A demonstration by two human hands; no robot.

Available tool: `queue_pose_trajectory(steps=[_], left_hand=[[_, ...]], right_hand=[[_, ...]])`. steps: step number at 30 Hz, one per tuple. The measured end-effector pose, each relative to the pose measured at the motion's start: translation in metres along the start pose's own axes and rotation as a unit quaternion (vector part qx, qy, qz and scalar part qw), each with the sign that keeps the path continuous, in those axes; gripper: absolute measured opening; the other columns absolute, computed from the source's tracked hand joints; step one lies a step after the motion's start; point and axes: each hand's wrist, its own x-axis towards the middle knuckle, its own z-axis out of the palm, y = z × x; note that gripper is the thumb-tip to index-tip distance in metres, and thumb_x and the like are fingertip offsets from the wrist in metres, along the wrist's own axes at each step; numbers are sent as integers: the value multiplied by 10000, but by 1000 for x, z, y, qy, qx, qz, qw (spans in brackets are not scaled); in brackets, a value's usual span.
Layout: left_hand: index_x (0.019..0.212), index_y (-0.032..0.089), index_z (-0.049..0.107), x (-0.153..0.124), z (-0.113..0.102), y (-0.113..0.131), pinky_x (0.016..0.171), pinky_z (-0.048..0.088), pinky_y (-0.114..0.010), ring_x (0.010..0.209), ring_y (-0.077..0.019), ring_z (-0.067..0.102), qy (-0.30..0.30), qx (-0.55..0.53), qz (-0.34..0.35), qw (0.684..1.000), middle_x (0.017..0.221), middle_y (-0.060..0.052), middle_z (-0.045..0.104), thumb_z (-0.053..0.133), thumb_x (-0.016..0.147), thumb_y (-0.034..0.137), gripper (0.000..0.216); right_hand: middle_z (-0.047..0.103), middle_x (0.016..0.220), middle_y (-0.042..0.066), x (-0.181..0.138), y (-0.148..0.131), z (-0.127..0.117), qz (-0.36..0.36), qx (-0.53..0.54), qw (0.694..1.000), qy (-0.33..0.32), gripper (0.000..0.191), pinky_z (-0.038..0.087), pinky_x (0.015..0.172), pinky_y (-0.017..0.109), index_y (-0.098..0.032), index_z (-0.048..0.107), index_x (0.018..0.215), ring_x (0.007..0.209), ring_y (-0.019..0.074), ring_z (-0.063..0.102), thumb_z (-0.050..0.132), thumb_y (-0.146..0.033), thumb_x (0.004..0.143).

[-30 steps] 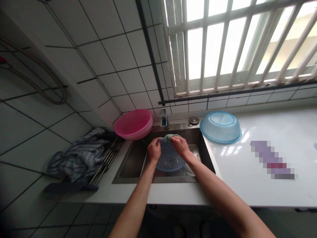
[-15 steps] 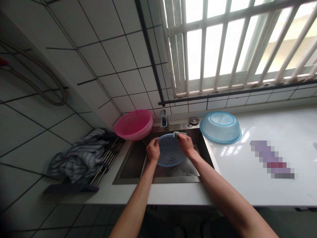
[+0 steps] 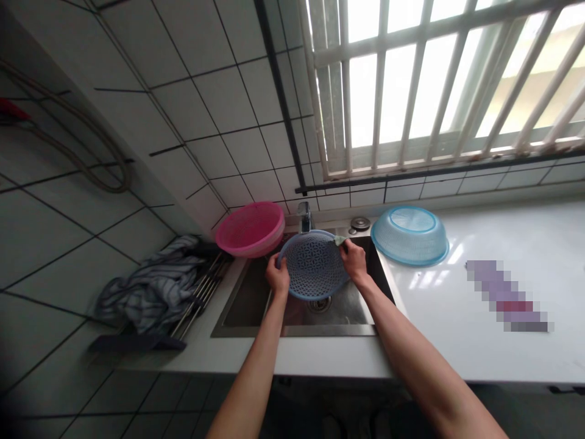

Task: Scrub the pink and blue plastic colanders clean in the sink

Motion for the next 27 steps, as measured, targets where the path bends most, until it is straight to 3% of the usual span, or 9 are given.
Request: queue_pose_trajectory(steps=[4, 6, 11, 17, 20, 24, 27], left_hand=[[1369, 195, 645, -5, 1, 12, 1155, 473, -427, 1288, -274, 642, -39, 49, 119, 991, 1364, -137, 696, 682, 896, 176, 475], [1386, 216, 647, -6, -1, 16, 1177, 459, -429, 1312, -265, 629, -72, 59, 158, 983, 1381, -123, 693, 677, 918, 186, 470], [1202, 250, 760, -8, -7, 19, 1005, 567, -387, 1089, -241, 742, -127, 60, 122, 983, 1209, -82, 784, 597, 999, 232, 261], [1121, 301, 795, -20, 3, 31, 954, 564, -332, 1063, -218, 742, -255, 90, 179, 946, 1134, -38, 803, 598, 954, 130, 310], [1102, 285, 795, -17, 3, 25, 916, 570, -327, 1005, -226, 758, -216, 81, 133, 964, 1114, -52, 812, 625, 956, 179, 248], [1104, 224, 784, -4, -7, 11, 923, 566, -350, 984, -255, 765, -82, 51, 59, 994, 1076, -98, 816, 618, 984, 289, 214], [1126, 205, 767, -1, -9, 8, 942, 562, -363, 1009, -266, 760, -42, 43, 54, 997, 1083, -110, 812, 582, 1002, 313, 248]], right_hand=[[773, 863, 86, -3, -8, 0, -55, 32, 998, -11, 205, 392, 655, 269, -202, 705, 895, 682, 203, 652, 528, -272, 971], [771, 856, 67, -5, -14, 2, -83, 45, 995, -34, 209, 406, 663, 266, -211, 701, 870, 677, 194, 649, 525, -257, 972], [776, 838, 51, -9, -20, 7, -96, 40, 992, -76, 218, 443, 677, 272, -221, 735, 875, 714, 207, 689, 547, -247, 980], [801, 998, 40, -17, -39, 20, -208, 21, 964, -162, 196, 508, 799, 266, -246, 788, 973, 886, 205, 740, 604, -182, 953], [809, 1007, 41, -13, -33, 20, -192, 29, 969, -155, 177, 501, 772, 265, -252, 794, 1001, 858, 209, 745, 624, -227, 961], [806, 852, 50, 0, -4, 11, -76, 25, 992, -93, 173, 445, 647, 271, -245, 793, 916, 694, 218, 706, 637, -309, 952], [778, 755, 52, 3, 6, 6, -26, 3, 998, -62, 196, 403, 601, 273, -231, 775, 844, 609, 205, 655, 625, -313, 941]])
